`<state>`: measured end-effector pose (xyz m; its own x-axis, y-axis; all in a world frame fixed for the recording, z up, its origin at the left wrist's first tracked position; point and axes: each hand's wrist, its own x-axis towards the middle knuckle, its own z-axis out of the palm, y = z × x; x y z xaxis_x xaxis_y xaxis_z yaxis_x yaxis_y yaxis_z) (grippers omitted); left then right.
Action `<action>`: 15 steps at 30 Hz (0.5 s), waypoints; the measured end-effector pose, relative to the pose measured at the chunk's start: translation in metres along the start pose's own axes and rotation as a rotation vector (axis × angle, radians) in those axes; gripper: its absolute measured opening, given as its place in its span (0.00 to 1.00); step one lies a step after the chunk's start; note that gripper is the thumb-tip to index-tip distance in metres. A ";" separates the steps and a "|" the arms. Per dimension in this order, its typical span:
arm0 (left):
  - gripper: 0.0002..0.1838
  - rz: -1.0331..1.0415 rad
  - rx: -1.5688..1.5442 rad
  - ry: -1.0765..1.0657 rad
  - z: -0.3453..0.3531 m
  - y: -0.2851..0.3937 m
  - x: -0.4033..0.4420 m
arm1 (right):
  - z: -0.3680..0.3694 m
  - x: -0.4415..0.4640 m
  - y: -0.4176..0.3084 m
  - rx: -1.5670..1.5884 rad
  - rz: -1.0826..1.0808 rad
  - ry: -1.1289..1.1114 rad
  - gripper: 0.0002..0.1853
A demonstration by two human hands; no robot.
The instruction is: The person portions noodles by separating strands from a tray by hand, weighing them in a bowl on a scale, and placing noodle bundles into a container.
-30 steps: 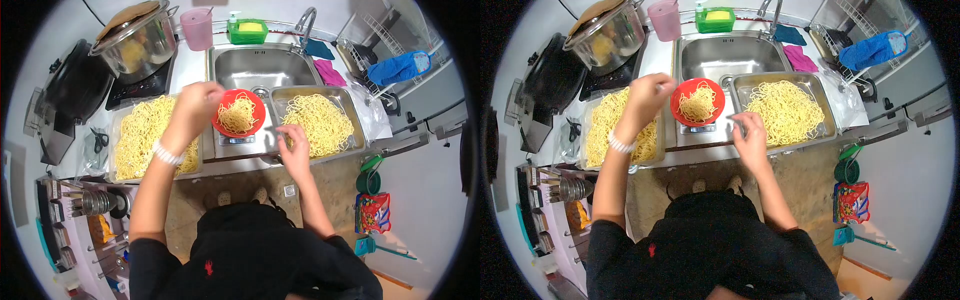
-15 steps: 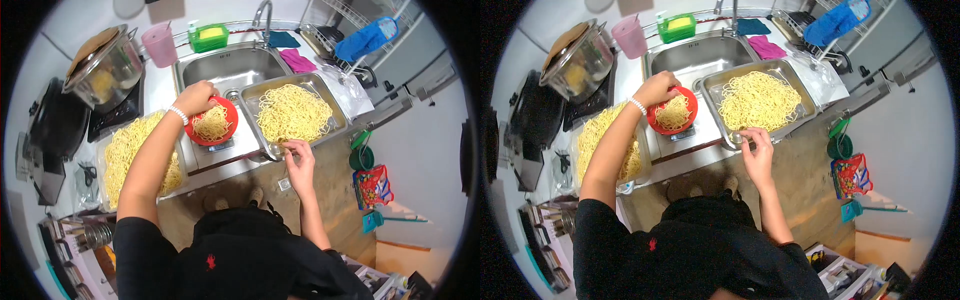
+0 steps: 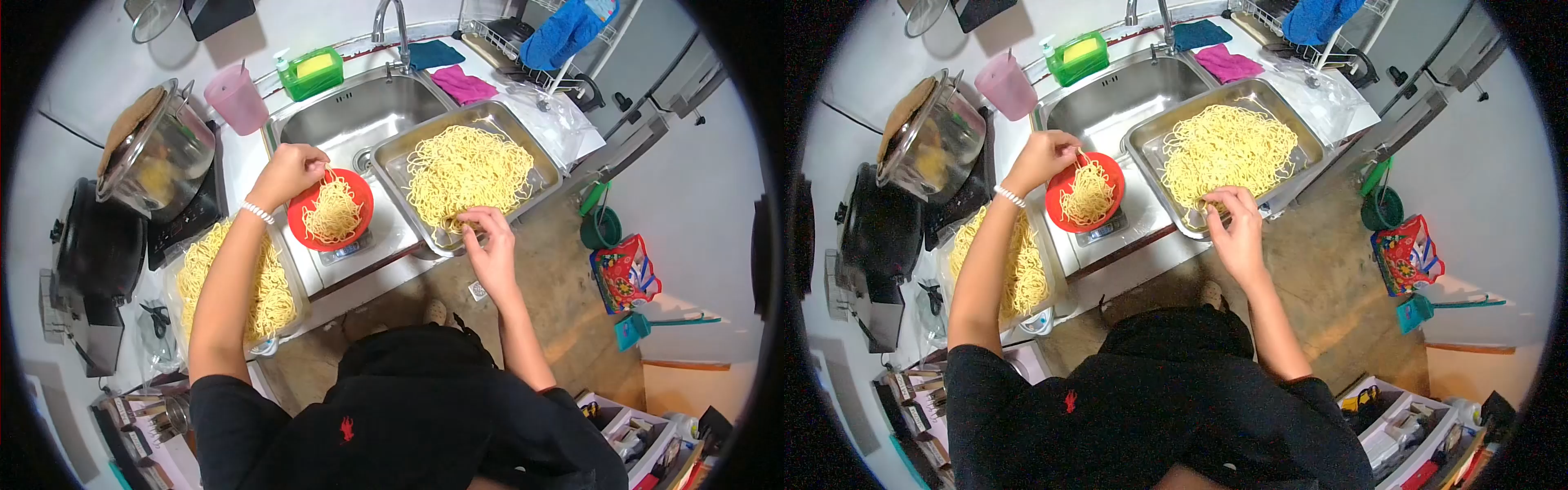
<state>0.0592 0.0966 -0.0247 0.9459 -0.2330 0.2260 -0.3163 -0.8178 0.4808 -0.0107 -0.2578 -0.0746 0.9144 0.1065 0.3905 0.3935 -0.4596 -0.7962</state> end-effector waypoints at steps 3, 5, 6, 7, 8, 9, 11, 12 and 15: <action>0.08 -0.011 -0.053 0.038 -0.034 0.038 -0.003 | -0.002 0.005 0.005 0.017 0.014 -0.007 0.09; 0.08 0.035 -0.030 0.130 -0.054 0.051 -0.003 | -0.002 0.009 0.008 0.025 0.022 0.002 0.09; 0.08 0.046 -0.005 0.158 -0.065 0.061 -0.002 | -0.002 0.011 0.009 0.028 0.023 0.005 0.09; 0.07 0.057 0.020 0.187 -0.077 0.072 -0.003 | -0.002 0.013 0.008 0.033 0.022 0.003 0.09; 0.07 0.068 0.035 0.230 -0.088 0.081 -0.004 | -0.003 0.014 0.006 0.037 0.021 0.000 0.09; 0.07 0.080 0.049 0.274 -0.098 0.091 -0.004 | -0.003 0.015 0.006 0.039 0.020 -0.001 0.08; 0.08 0.062 0.082 0.318 -0.119 0.110 -0.003 | -0.002 0.016 0.009 0.041 0.002 0.001 0.08; 0.08 0.027 -0.038 0.383 -0.125 0.119 -0.002 | -0.002 0.017 0.010 0.041 -0.011 0.003 0.08; 0.09 0.157 -0.076 0.533 -0.152 0.129 0.007 | -0.004 0.019 0.014 0.050 0.007 0.016 0.08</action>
<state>0.0139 0.0698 0.1679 0.7255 -0.0345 0.6874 -0.4734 -0.7500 0.4619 0.0119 -0.2656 -0.0770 0.9157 0.0888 0.3920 0.3918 -0.4152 -0.8211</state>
